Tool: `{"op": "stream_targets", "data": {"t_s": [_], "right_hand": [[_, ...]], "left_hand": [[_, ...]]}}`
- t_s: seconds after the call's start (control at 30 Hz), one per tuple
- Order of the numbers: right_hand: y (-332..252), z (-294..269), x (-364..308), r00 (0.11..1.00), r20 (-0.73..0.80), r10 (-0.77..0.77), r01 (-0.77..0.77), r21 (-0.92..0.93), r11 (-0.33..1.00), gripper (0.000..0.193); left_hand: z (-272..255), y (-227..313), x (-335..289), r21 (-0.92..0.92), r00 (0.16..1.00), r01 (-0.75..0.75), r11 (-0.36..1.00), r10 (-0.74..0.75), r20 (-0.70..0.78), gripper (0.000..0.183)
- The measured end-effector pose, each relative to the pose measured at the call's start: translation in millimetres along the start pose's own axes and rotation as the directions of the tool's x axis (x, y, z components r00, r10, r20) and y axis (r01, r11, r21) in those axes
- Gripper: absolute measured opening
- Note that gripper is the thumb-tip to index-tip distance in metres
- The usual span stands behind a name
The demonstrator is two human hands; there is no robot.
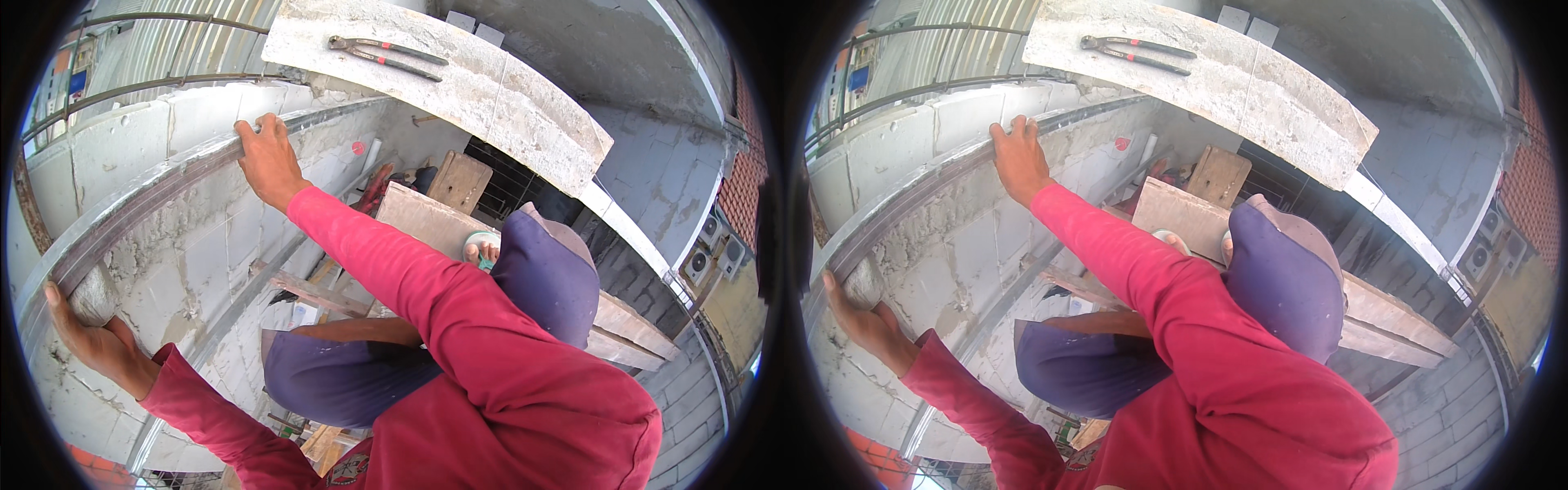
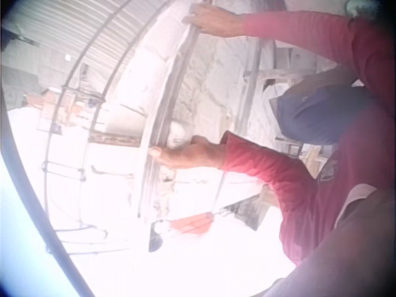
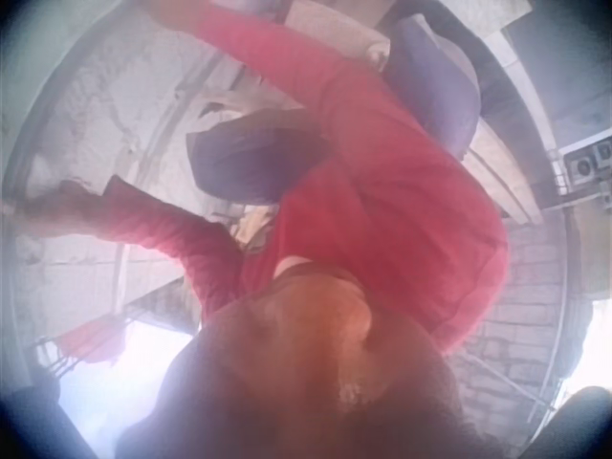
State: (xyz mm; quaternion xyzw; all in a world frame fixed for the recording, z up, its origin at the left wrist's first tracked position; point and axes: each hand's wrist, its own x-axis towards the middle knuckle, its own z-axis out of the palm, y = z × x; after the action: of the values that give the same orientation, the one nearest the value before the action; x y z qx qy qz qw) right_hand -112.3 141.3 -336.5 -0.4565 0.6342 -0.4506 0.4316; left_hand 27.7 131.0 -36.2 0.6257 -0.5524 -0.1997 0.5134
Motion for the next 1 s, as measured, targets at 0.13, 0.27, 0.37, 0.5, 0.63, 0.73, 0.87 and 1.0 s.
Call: {"op": "stream_targets", "data": {"t_s": [0.13,0.27,0.37,0.5,0.63,0.73,0.87,1.0], "right_hand": [[4.2,0.5,0.9,0.999,-0.048,0.0,0.0,0.011,1.0,0.057],[11.8,-9.4,-14.0,0.995,-0.089,0.049,-0.054,-0.05,0.997,0.057],[16.7,-31.8,-33.7,0.989,-0.06,0.138,-0.146,-0.141,0.979,0.061],[22.8,-53.4,-62.2,0.988,-0.032,0.152,-0.155,-0.288,0.945,0.065],[10.4,-76.2,-83.5,0.977,0.112,0.18,-0.135,-0.327,0.935,0.082],[-16.5,-93.2,-101.3,0.967,0.203,0.157,-0.083,-0.332,0.94,0.087],[-64.2,-125.7,-128.5,0.941,0.304,0.15,-0.014,-0.407,0.913,0.088],[-193.6,-214.3,-157.4,0.931,0.341,-0.133,0.218,-0.224,0.95,0.081]], "left_hand": [[6.0,-1.6,-3.7,0.007,1.0,-0.001,1.0,0.001,0.021,0.05],[-14.6,-14.7,-13.9,-0.034,0.983,0.011,0.999,-0.005,0.184,0.047],[-0.8,-18.9,-60.6,-0.044,0.972,-0.108,0.993,0.115,0.204,0.063],[4.1,-0.6,-100.3,0.023,0.848,-0.239,0.971,0.197,0.492,0.066],[-6.6,29.2,-115.6,0.168,0.752,-0.277,0.946,0.105,0.65,0.054],[-16.7,39.6,-127.1,0.136,0.746,0.129,0.982,-0.186,0.639,0.047],[-17.8,61.4,-125.4,0.115,0.667,-0.147,0.982,0.012,0.745,0.055],[-21.5,68.8,-120.1,0.13,0.639,-0.105,0.986,-0.034,0.768,0.052]]}}
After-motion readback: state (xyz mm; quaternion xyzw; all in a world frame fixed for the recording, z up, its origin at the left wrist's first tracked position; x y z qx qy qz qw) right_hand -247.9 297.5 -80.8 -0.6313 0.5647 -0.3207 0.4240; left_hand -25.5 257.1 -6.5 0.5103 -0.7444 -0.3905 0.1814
